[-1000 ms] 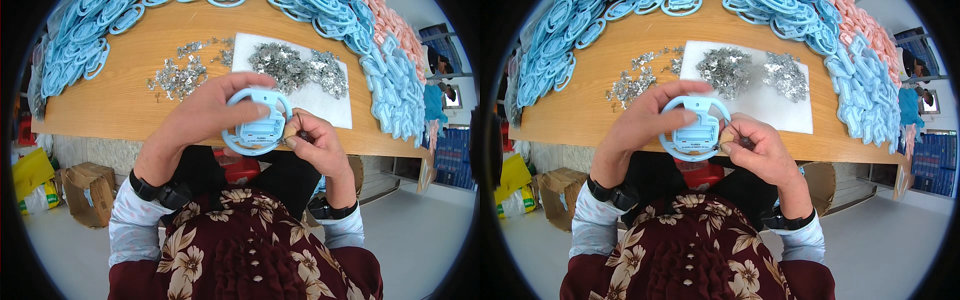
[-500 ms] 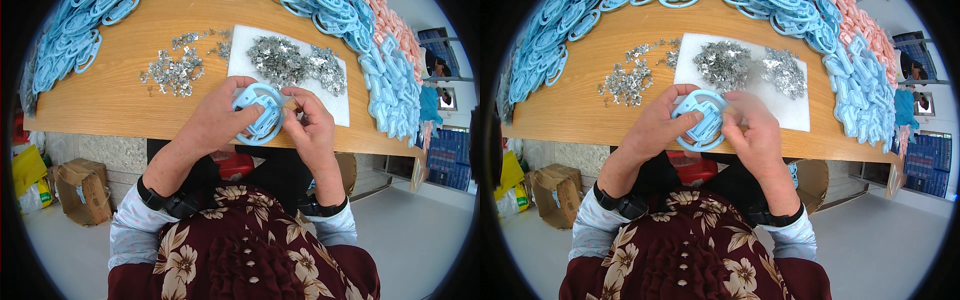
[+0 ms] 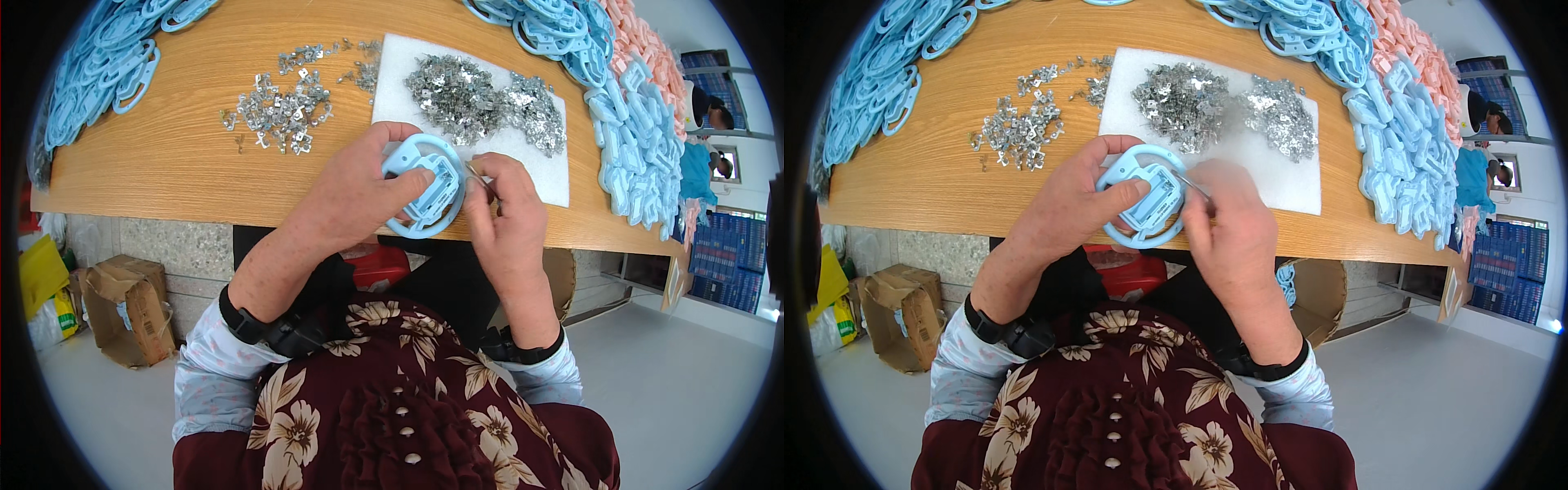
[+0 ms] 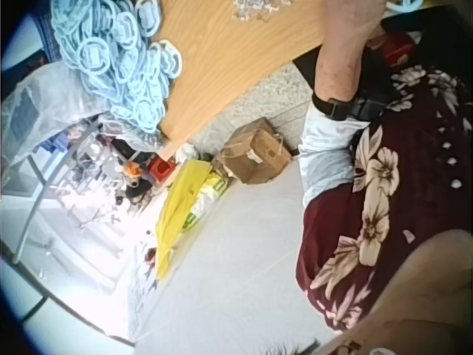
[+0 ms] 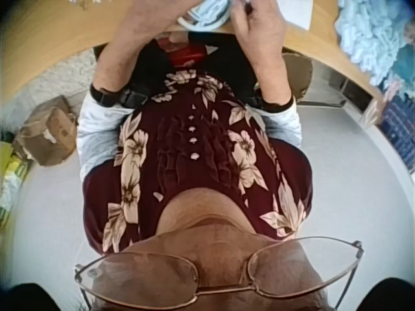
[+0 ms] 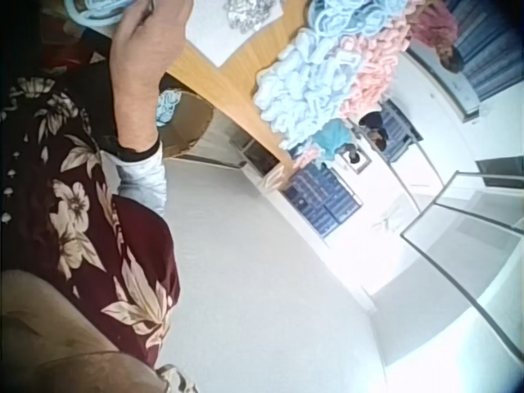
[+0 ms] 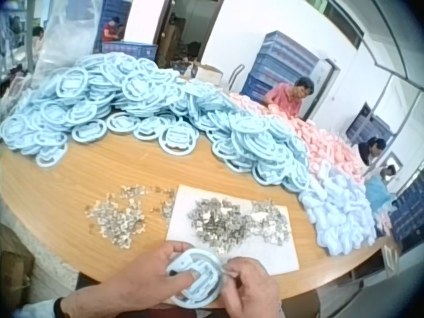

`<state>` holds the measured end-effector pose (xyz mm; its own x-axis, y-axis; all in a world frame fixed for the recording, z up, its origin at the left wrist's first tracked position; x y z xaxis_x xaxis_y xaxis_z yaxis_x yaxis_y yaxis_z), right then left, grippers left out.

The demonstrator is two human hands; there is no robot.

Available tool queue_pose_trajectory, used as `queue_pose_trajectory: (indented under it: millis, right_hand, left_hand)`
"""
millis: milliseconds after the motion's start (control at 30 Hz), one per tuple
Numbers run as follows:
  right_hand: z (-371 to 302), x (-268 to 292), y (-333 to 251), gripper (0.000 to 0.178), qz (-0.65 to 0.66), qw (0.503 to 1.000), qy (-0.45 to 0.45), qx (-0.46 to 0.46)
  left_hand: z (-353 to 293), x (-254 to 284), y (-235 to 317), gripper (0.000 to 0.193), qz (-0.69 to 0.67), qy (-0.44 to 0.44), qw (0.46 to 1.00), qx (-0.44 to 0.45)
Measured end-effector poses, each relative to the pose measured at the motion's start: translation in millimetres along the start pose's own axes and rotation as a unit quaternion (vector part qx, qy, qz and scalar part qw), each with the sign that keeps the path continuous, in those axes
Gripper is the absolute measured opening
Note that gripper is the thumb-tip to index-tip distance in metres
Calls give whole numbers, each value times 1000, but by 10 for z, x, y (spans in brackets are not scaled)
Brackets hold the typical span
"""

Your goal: Manually assembling small metal hooks or clips into a blue circular plastic component.

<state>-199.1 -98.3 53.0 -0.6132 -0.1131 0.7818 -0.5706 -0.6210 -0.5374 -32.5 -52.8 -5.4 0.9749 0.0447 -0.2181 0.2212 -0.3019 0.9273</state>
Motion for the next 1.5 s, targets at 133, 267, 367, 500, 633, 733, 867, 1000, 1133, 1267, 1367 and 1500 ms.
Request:
queue_pose_trajectory:
  millis: [133, 267, 367, 500, 633, 733, 867, 1000, 1133, 1267, 1367, 1500]
  right_hand:
    - [-88, -25, 280, 25, 174, 978, 25, -114]
    - [-143, -163, 308, 32, 400, 878, -98, -242]
    - [-181, -210, 270, 30, 508, 803, -132, -281]
    - [-209, -198, 227, 28, 505, 805, -148, -275]
    - [-217, -183, 128, 23, 489, 812, -160, -274]
    - [-231, -184, 113, 21, 492, 808, -168, -277]
    - [-255, -206, 139, 21, 506, 796, -170, -285]
    - [-270, -208, 147, 21, 507, 795, -171, -287]
    - [-278, -226, 123, 22, 493, 802, -195, -276]
    - [-271, -162, 67, 24, 495, 807, -176, -269]
    - [-226, -113, -80, 25, 566, 775, -179, -218]
    - [-127, -155, -116, 19, 378, 911, -143, -76]
  left_hand:
    - [-30, -11, 60, 51, -28, -12, 999, 17]
    - [-97, -9, 108, 53, -31, -36, 999, 16]
    - [-198, -65, 205, 54, 40, -1, 996, -79]
    - [-262, -127, 419, 51, 308, 17, 925, -223]
    - [-246, -144, 350, 46, 314, 25, 927, -205]
    - [-263, -130, 357, 46, 317, 1, 933, -169]
    - [-288, -141, 332, 48, 294, -6, 936, -196]
    - [-272, -127, 278, 49, 255, -19, 948, -192]
    - [-267, -149, 250, 41, 244, -24, 961, -127]
    - [-316, -178, 342, 37, 273, -32, 953, -128]
    - [-333, -82, 193, 38, 43, -86, 993, -61]
    - [-366, -105, 86, 41, -91, -153, 984, -9]
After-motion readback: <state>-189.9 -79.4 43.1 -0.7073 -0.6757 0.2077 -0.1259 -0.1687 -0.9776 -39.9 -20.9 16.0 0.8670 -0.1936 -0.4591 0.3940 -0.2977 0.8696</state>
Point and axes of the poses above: each hand's wrist, its own z-axis towards the middle knuckle, its own x-axis out of the back of the hand, y = z × x, the point moved 6 cm from there along z, towards the middle knuckle, and after that the axes turned 5 degrees about x, right-handed, at the moved point
